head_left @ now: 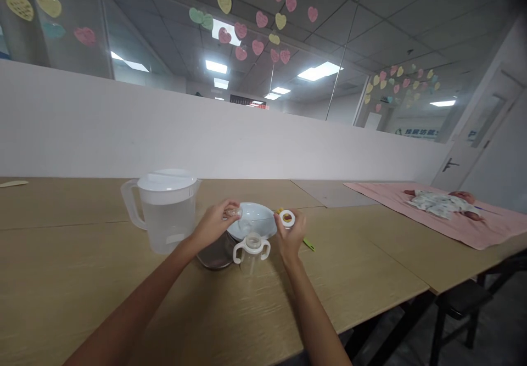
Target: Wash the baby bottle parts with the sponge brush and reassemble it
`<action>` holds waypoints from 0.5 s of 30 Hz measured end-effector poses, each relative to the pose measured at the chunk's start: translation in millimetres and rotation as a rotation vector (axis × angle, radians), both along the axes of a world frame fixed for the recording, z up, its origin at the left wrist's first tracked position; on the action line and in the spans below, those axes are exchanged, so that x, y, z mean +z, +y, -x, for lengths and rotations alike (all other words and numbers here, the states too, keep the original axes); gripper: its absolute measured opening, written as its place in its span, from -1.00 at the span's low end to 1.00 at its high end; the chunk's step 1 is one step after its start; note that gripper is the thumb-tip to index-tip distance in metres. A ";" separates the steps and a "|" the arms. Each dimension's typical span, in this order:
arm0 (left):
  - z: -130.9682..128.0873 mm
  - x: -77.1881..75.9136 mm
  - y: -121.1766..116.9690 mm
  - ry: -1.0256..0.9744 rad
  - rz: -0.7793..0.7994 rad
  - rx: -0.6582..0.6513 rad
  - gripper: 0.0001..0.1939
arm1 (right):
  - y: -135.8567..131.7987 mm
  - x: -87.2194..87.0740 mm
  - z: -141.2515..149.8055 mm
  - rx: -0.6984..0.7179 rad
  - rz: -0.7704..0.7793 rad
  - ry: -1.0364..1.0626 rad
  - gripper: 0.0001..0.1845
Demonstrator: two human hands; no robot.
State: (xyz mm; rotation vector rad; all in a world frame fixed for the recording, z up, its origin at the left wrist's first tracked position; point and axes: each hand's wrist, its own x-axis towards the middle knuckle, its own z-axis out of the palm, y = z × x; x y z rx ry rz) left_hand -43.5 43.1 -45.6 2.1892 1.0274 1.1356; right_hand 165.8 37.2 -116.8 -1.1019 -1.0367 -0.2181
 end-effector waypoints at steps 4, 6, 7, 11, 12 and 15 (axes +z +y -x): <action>1.3 -38.9 18.9 0.179 -0.061 0.001 -0.67 | 10.2 -9.4 -1.5 0.061 0.217 -0.176 -0.56; 0.1 -47.2 21.4 0.209 -0.100 0.004 -0.64 | 15.8 -16.5 -1.8 0.096 0.284 -0.248 -0.54; 0.0 -46.2 21.2 0.222 -0.122 0.014 -0.62 | 18.1 -19.6 -2.1 0.103 0.310 -0.277 -0.52; 8.0 -10.5 11.3 0.296 -0.283 0.111 -0.64 | 23.3 -26.9 -3.5 0.082 0.374 -0.346 -0.54; 13.1 3.1 6.9 0.300 -0.341 0.152 -0.66 | 23.8 -27.7 -3.6 0.083 0.375 -0.354 -0.56; 37.4 41.8 -7.2 0.224 -0.514 0.351 -0.69 | 24.4 -29.2 -2.9 0.114 0.342 -0.338 -0.62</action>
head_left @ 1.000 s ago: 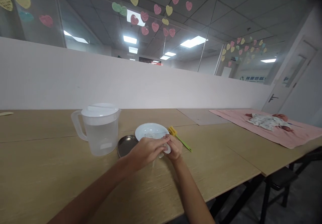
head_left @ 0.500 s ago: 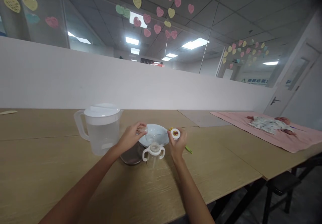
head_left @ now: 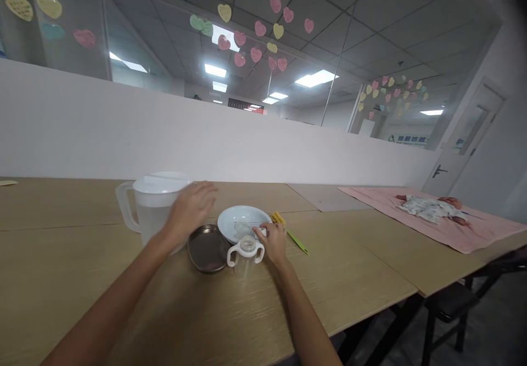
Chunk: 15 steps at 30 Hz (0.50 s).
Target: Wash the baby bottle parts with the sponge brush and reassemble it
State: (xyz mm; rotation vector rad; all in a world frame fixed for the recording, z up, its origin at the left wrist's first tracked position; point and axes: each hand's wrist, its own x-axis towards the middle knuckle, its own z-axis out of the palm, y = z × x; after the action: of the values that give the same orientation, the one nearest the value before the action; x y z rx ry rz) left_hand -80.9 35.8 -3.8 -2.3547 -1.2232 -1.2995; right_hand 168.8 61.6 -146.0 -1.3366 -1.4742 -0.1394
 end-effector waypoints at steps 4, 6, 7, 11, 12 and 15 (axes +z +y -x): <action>44.8 25.4 -3.8 -0.343 -0.243 0.262 -0.74 | -0.1 -1.8 2.4 -0.003 -0.010 -0.046 -0.67; 65.5 25.0 6.9 -0.654 -0.349 0.349 -0.75 | -0.5 -2.2 3.4 -0.032 0.007 -0.114 -0.66; 74.0 22.5 14.7 -0.830 -0.383 0.376 -0.77 | -0.8 -2.2 3.6 -0.045 0.015 -0.139 -0.66; 92.1 5.6 46.1 -1.251 -0.200 0.307 -0.81 | -2.8 0.4 3.1 -0.089 0.075 -0.174 -0.64; 92.6 1.2 51.2 -1.253 -0.141 0.307 -0.82 | -3.4 1.4 2.7 -0.095 0.093 -0.175 -0.64; 88.9 -8.7 57.6 -1.140 0.005 0.351 -0.81 | -4.6 4.1 1.4 -0.097 0.117 -0.177 -0.63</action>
State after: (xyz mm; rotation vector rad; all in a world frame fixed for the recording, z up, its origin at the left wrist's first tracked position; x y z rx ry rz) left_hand -169.8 93.4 -12.5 -1.1663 -1.7258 -2.5448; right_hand 167.3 57.0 -141.9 -1.5231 -1.5855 -0.2423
